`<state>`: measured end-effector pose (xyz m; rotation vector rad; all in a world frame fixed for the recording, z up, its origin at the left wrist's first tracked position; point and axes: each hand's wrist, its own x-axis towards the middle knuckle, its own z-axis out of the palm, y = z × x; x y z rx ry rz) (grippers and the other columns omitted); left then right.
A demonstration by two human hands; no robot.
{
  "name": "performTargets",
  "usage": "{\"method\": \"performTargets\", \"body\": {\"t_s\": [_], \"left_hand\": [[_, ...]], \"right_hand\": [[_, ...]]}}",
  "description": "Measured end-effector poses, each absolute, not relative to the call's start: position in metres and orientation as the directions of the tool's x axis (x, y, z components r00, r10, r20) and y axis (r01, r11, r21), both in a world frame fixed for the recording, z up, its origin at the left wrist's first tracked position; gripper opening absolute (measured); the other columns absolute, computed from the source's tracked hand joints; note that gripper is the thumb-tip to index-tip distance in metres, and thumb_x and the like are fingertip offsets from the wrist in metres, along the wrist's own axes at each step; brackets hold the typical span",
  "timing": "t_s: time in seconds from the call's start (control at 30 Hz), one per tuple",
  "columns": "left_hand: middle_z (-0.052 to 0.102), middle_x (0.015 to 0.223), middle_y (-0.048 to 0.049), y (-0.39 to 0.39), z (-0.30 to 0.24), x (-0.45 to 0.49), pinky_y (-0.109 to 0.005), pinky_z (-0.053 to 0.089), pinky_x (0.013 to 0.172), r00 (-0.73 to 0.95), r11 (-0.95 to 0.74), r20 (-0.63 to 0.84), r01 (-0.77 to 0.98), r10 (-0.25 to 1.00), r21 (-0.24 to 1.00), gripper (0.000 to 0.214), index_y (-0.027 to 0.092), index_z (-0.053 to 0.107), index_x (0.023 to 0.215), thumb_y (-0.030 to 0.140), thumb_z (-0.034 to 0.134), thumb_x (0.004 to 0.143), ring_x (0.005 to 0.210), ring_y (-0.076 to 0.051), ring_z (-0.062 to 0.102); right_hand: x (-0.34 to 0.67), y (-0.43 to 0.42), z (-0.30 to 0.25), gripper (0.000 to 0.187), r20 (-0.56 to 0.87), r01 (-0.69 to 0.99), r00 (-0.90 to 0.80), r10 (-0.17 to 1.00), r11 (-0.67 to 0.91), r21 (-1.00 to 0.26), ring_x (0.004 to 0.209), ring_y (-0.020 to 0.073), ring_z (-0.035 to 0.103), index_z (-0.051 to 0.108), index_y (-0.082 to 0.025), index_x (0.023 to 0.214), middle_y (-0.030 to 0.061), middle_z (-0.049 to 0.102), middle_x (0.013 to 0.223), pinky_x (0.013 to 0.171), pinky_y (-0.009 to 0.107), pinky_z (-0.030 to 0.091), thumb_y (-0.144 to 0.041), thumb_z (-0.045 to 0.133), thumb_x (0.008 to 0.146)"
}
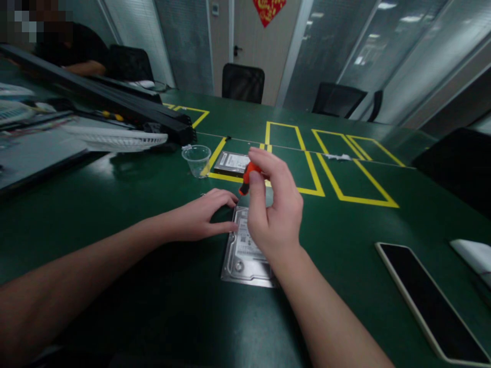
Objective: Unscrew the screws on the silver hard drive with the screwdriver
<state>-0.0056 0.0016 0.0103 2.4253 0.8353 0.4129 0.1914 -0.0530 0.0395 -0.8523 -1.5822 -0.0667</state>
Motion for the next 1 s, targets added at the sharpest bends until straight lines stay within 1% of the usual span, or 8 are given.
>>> {"method": "performTargets", "body": {"t_s": [0.1,0.17,0.27,0.5,0.7,0.83,0.9,1.0], "left_hand": [[0.065,0.135,-0.0132,0.0009,0.0122,-0.0054,-0.049,0.048,0.111,0.753,-0.647,0.084,0.495,0.652,0.579,0.044,0.020,0.063,0.119,0.054,0.075,0.096,0.130,-0.033,0.056],[0.065,0.134,-0.0132,0.0007,0.0125,-0.0052,-0.049,0.048,0.111,0.751,-0.648,0.087,0.498,0.654,0.576,0.044,0.020,0.063,0.119,0.054,0.076,0.095,0.129,-0.033,0.056],[0.065,0.134,-0.0133,0.0010,0.0113,-0.0052,-0.049,0.048,0.111,0.756,-0.658,0.103,0.484,0.647,0.577,0.043,0.019,0.063,0.119,0.053,0.076,0.095,0.129,-0.033,0.056],[0.066,0.133,-0.0122,0.0024,0.0074,-0.0062,-0.048,0.048,0.111,0.763,-0.675,0.125,0.467,0.634,0.571,0.040,0.021,0.063,0.115,0.052,0.076,0.096,0.128,-0.032,0.057],[0.065,0.133,-0.0123,0.0019,0.0092,-0.0057,-0.049,0.048,0.111,0.761,-0.666,0.113,0.475,0.639,0.576,0.042,0.020,0.063,0.117,0.054,0.077,0.095,0.128,-0.032,0.056],[0.065,0.134,-0.0133,0.0012,0.0101,-0.0053,-0.049,0.048,0.112,0.760,-0.665,0.113,0.475,0.641,0.577,0.042,0.020,0.062,0.117,0.053,0.076,0.096,0.129,-0.033,0.057],[0.065,0.133,-0.0133,0.0010,0.0100,-0.0053,-0.049,0.048,0.111,0.758,-0.665,0.115,0.475,0.642,0.576,0.042,0.020,0.062,0.117,0.053,0.076,0.096,0.128,-0.033,0.057],[0.066,0.131,-0.0130,0.0012,0.0096,-0.0054,-0.049,0.049,0.110,0.760,-0.671,0.125,0.469,0.638,0.574,0.040,0.020,0.063,0.115,0.052,0.076,0.095,0.127,-0.033,0.058]], "right_hand": [[0.1906,-0.0522,0.0397,0.029,0.880,0.576,0.078,0.468,0.699,-0.423,0.110,0.0238,0.074,0.069,-0.026,0.130,0.0072,0.075,0.121,0.090,0.044,0.064,-0.022,0.064,0.102],[0.1908,-0.0517,0.0396,0.028,0.886,0.588,0.072,0.458,0.697,-0.409,0.104,0.0230,0.073,0.070,-0.027,0.128,0.0055,0.075,0.115,0.087,0.044,0.063,-0.023,0.068,0.100],[0.1918,-0.0522,0.0396,0.029,0.885,0.595,0.046,0.463,0.699,-0.396,0.103,0.0222,0.073,0.071,-0.029,0.129,0.0049,0.077,0.117,0.089,0.044,0.063,-0.025,0.069,0.101],[0.1920,-0.0544,0.0406,0.035,0.871,0.521,0.040,0.490,0.733,-0.437,0.124,0.0254,0.076,0.067,-0.028,0.138,0.0074,0.074,0.138,0.112,0.052,0.062,-0.022,0.049,0.109],[0.1898,-0.0531,0.0380,0.032,0.848,0.489,0.089,0.523,0.718,-0.494,0.112,0.0248,0.077,0.067,-0.028,0.136,0.0076,0.075,0.126,0.099,0.050,0.067,-0.023,0.057,0.106],[0.1906,-0.0516,0.0374,0.031,0.874,0.546,0.066,0.482,0.716,-0.436,0.107,0.0220,0.074,0.070,-0.031,0.133,0.0048,0.076,0.121,0.093,0.044,0.066,-0.025,0.065,0.102],[0.1917,-0.0520,0.0383,0.031,0.871,0.562,0.046,0.489,0.708,-0.427,0.109,0.0220,0.074,0.070,-0.032,0.133,0.0045,0.076,0.122,0.094,0.044,0.066,-0.026,0.065,0.103],[0.1929,-0.0536,0.0397,0.034,0.863,0.546,0.034,0.504,0.714,-0.438,0.119,0.0242,0.074,0.068,-0.031,0.138,0.0062,0.075,0.133,0.105,0.050,0.064,-0.024,0.056,0.107]]}}
